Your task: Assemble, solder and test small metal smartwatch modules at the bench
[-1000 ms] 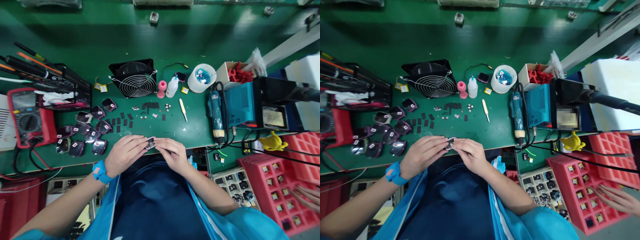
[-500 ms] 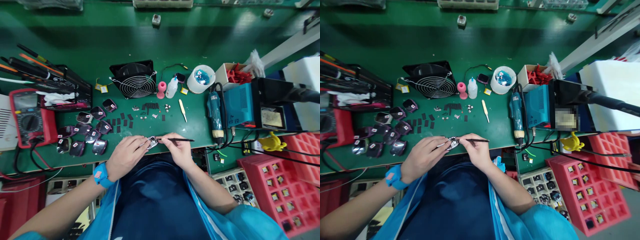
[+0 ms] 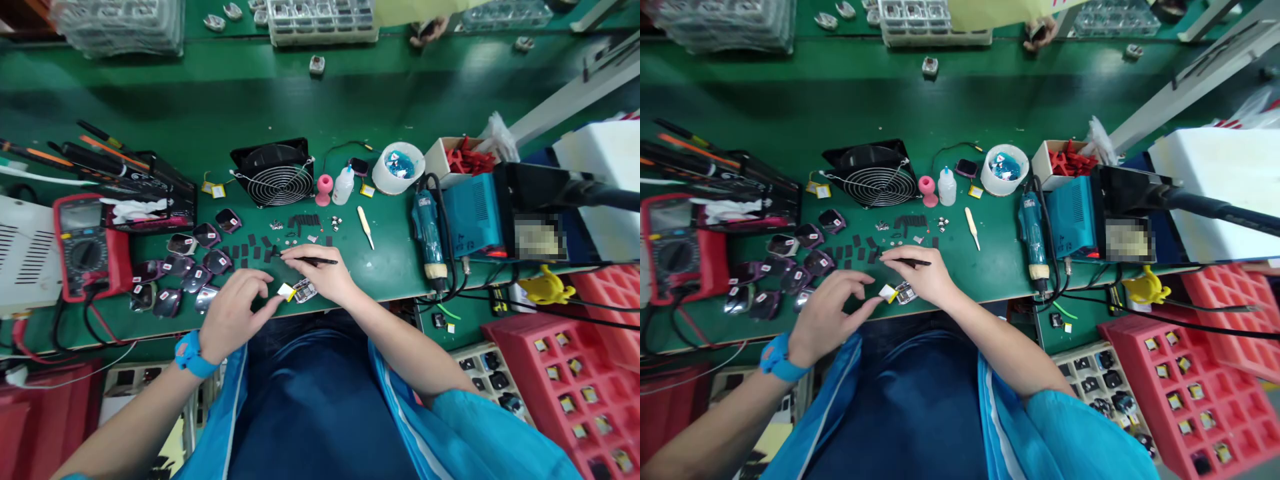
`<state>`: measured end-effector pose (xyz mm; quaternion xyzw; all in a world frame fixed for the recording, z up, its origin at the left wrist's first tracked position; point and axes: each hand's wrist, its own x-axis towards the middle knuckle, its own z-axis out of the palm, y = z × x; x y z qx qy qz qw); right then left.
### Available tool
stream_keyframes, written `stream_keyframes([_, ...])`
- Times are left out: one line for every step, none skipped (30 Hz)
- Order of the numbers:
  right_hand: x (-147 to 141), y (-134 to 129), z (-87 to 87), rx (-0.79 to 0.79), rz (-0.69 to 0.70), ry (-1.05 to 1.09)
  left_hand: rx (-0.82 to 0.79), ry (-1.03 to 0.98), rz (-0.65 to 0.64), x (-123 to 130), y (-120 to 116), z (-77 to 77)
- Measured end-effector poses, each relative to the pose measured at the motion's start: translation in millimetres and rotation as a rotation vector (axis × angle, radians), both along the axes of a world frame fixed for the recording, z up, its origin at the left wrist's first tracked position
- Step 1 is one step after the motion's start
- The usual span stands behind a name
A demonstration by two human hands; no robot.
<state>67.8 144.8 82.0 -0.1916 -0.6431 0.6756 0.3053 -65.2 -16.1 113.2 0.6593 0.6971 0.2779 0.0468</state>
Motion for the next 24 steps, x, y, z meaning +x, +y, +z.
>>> stream_keyframes([-2.0,0.4,-1.2,0.007,-0.002,-0.026,-0.005,0.015,0.028,-4.9,-0.5,0.9])
stream_keyframes([-2.7,0.6,-2.1,0.014,-0.005,-0.053,-0.014,0.025,0.042,-9.4,-0.3,1.3])
stream_keyframes([-2.5,0.7,-2.7,0.023,-0.006,-0.076,-0.031,0.033,0.044,-13.1,0.5,1.4])
stream_keyframes([-1.8,0.6,-3.0,0.036,-0.005,-0.093,-0.055,0.043,0.034,-16.0,2.1,1.2])
stream_keyframes([-1.0,0.5,-3.1,0.053,-0.002,-0.101,-0.086,0.058,0.013,-18.1,4.3,0.9])
stream_keyframes([-0.1,0.4,-2.8,0.071,0.001,-0.103,-0.113,0.080,-0.014,-19.5,7.0,0.6])
stream_keyframes([0.6,0.1,-2.5,0.089,0.002,-0.104,-0.131,0.109,-0.040,-20.4,10.1,0.4])
stream_keyframes([1.2,-0.2,-2.0,0.105,0.004,-0.107,-0.139,0.141,-0.064,-20.8,13.2,0.6])
stream_keyframes([2.1,-0.8,-1.5,0.114,0.008,-0.110,-0.143,0.170,-0.085,-21.0,16.1,1.1])
stream_keyframes([3.5,-1.4,-0.9,0.105,0.017,-0.115,-0.140,0.195,-0.101,-21.1,18.7,1.9])
stream_keyframes([5.6,-2.1,-0.4,0.076,0.029,-0.119,-0.135,0.217,-0.112,-21.3,20.8,3.1])
stream_keyframes([8.9,-2.7,0.0,0.029,0.043,-0.125,-0.134,0.237,-0.121,-21.5,22.3,4.5])
stream_keyframes([13.5,-2.8,0.4,-0.027,0.055,-0.130,-0.133,0.257,-0.129,-21.7,23.2,5.8])
stream_keyframes([19.4,-2.2,0.8,-0.081,0.058,-0.137,-0.129,0.279,-0.136,-21.6,23.4,7.0])
stream_keyframes([26.8,-0.8,1.2,-0.122,0.050,-0.147,-0.124,0.300,-0.140,-21.1,23.0,7.9])
stream_keyframes([35.2,1.5,1.6,-0.143,0.029,-0.156,-0.122,0.314,-0.143,-20.0,22.2,8.4])
stream_keyframes([44.4,4.5,2.0,-0.148,-0.002,-0.163,-0.118,0.312,-0.143,-17.9,20.9,8.2])
stream_keyframes([54.0,7.9,2.4,-0.140,-0.038,-0.167,-0.108,0.289,-0.135,-14.9,19.3,7.5])
stream_keyframes([63.5,11.3,2.7,-0.125,-0.073,-0.170,-0.089,0.249,-0.124,-10.8,17.7,6.2])
stream_keyframes([72.3,14.1,3.1,-0.103,-0.102,-0.172,-0.066,0.199,-0.113,-6.0,16.0,4.3])
stream_keyframes([80.0,15.8,3.4,-0.075,-0.123,-0.176,-0.037,0.141,-0.109,-0.5,14.6,1.9])
stream_keyframes([86.2,16.3,3.6,-0.043,-0.133,-0.186,-0.008,0.088,-0.112,5.1,13.6,-1.0])
stream_keyframes([90.7,15.4,3.8,-0.010,-0.134,-0.199,0.013,0.046,-0.126,10.6,13.0,-4.0])
stream_keyframes([93.5,13.1,4.0,0.018,-0.127,-0.213,0.026,0.017,-0.148,15.5,12.9,-7.1])
